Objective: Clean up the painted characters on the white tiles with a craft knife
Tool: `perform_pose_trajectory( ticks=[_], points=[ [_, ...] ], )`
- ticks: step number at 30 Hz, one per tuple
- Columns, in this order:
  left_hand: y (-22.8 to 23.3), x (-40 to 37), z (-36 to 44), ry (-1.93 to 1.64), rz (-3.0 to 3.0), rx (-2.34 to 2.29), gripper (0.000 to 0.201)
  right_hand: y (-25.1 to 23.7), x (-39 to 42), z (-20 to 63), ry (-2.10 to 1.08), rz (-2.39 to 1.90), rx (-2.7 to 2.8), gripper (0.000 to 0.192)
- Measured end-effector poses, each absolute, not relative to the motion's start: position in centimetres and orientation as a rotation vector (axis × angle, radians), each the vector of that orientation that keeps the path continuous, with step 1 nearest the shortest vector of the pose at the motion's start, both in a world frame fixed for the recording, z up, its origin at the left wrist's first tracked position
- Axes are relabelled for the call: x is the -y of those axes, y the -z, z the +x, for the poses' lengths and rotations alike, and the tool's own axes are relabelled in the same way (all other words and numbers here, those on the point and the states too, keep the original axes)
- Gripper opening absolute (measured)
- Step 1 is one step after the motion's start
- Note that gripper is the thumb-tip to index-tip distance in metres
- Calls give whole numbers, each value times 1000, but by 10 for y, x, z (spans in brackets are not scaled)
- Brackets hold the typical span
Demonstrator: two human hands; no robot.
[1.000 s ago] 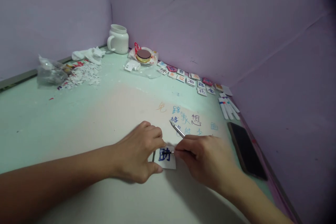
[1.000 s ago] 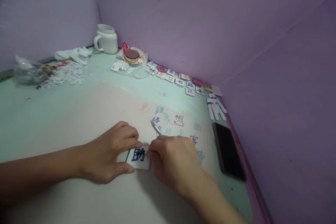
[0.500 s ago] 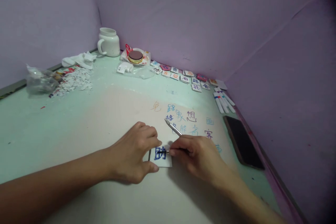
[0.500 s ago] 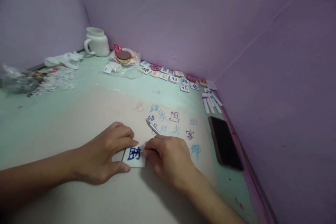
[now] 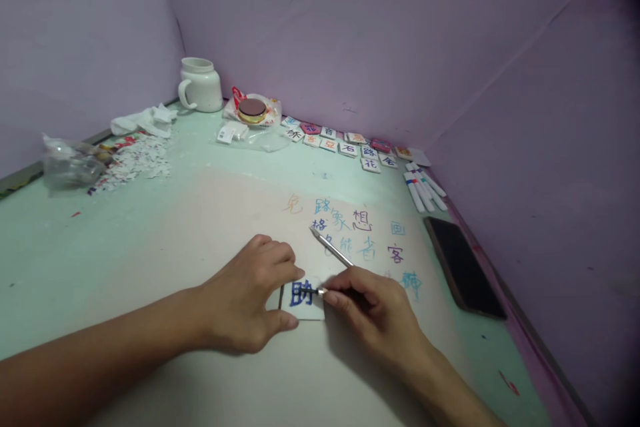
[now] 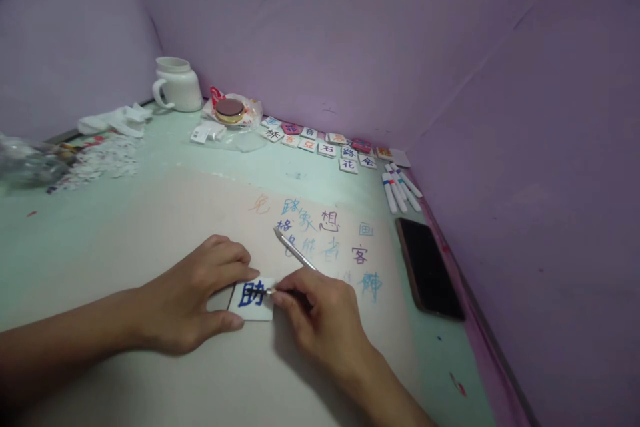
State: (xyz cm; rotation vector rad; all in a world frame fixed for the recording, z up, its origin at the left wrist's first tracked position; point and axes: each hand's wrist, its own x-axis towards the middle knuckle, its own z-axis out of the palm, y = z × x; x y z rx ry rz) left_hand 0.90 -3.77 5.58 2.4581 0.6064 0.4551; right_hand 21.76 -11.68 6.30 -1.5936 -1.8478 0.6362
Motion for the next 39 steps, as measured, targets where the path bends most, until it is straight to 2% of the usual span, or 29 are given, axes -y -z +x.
perform_pose_trajectory(
  ticks=[11, 16, 30, 39],
  points=[
    [-57, 38, 9, -454, 2484, -606, 33, -72, 124, 216, 146, -1429, 2161, 18],
    [-55, 38, 9, -459, 2480, -609, 33, -71, 125, 206, 296, -1411, 2150, 22],
    [-54, 38, 10, -462, 2482, -626, 33, -84, 114, 201, 375, -1400, 2371, 33],
    [-56, 38, 10, -455, 2468, -607, 33, -90, 99, 213, -119, -1434, 2405, 22]
  ],
)
